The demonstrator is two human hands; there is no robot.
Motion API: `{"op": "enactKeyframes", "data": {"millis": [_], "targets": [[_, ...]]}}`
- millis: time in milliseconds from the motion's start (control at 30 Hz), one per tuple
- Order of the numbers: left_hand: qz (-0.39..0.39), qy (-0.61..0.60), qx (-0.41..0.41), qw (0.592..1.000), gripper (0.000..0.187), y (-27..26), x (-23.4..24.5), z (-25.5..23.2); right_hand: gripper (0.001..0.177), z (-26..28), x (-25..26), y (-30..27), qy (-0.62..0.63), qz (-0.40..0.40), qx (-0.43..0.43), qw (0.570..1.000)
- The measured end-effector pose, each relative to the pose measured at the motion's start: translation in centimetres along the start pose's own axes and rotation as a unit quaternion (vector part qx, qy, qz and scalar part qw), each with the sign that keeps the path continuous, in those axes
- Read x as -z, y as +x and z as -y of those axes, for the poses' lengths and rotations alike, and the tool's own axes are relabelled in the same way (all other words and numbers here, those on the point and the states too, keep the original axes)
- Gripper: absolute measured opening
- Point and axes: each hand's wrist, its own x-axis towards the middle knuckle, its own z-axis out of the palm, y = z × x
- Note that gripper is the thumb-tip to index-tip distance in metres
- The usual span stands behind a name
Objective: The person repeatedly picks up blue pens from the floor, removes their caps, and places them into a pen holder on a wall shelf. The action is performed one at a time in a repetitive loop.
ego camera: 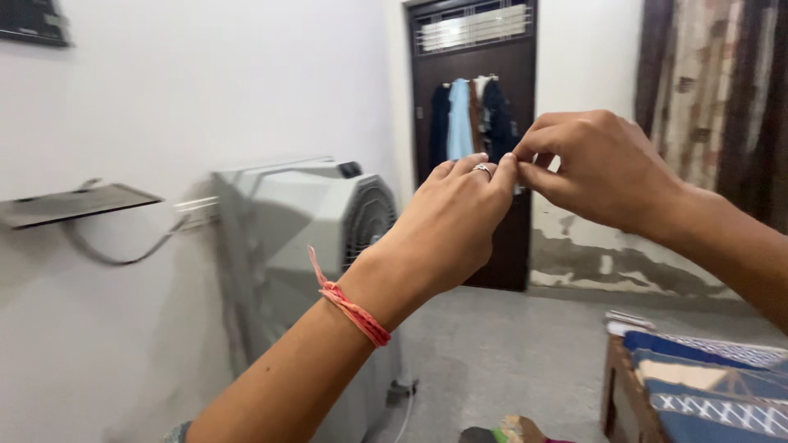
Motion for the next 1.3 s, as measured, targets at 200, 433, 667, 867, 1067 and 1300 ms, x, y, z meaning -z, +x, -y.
{"op": "enactKeyframes", "data": {"millis": [200, 433, 667, 867, 1067, 1300], "targets": [[-0.039, -0.065, -0.037, 0.996, 0.067, 3.5, -10.9, 3.2, 0.018, -6.5, -5.6, -0.5, -0.024, 0.032, -0.086, 0.996], [-0.063, -0.085, -0.069, 0.992, 0.067, 10.3, -24.2, 5.6, 0.019, -18.7, -12.5, -0.7, -0.081, 0.032, -0.049, 0.995], [-0.113, -0.093, -0.073, 0.987, 0.063, 19.8, -36.2, 10.4, 0.02, -32.2, -18.9, 2.8, -0.132, 0.041, -0.058, 0.989], [-0.108, -0.116, -0.075, 0.984, 0.063, 23.5, -45.8, 13.7, 0.021, -39.9, -25.5, 3.6, -0.135, 0.062, -0.067, 0.987], [-0.127, -0.138, -0.081, 0.979, 0.059, 27.0, -56.5, 17.8, 0.02, -46.5, -33.2, 5.1, -0.146, 0.061, -0.076, 0.984], [-0.136, -0.155, -0.099, 0.973, 0.061, 32.3, -68.4, 25.8, 0.018, -56.8, -43.2, 9.8, -0.182, 0.091, -0.087, 0.975]]}}
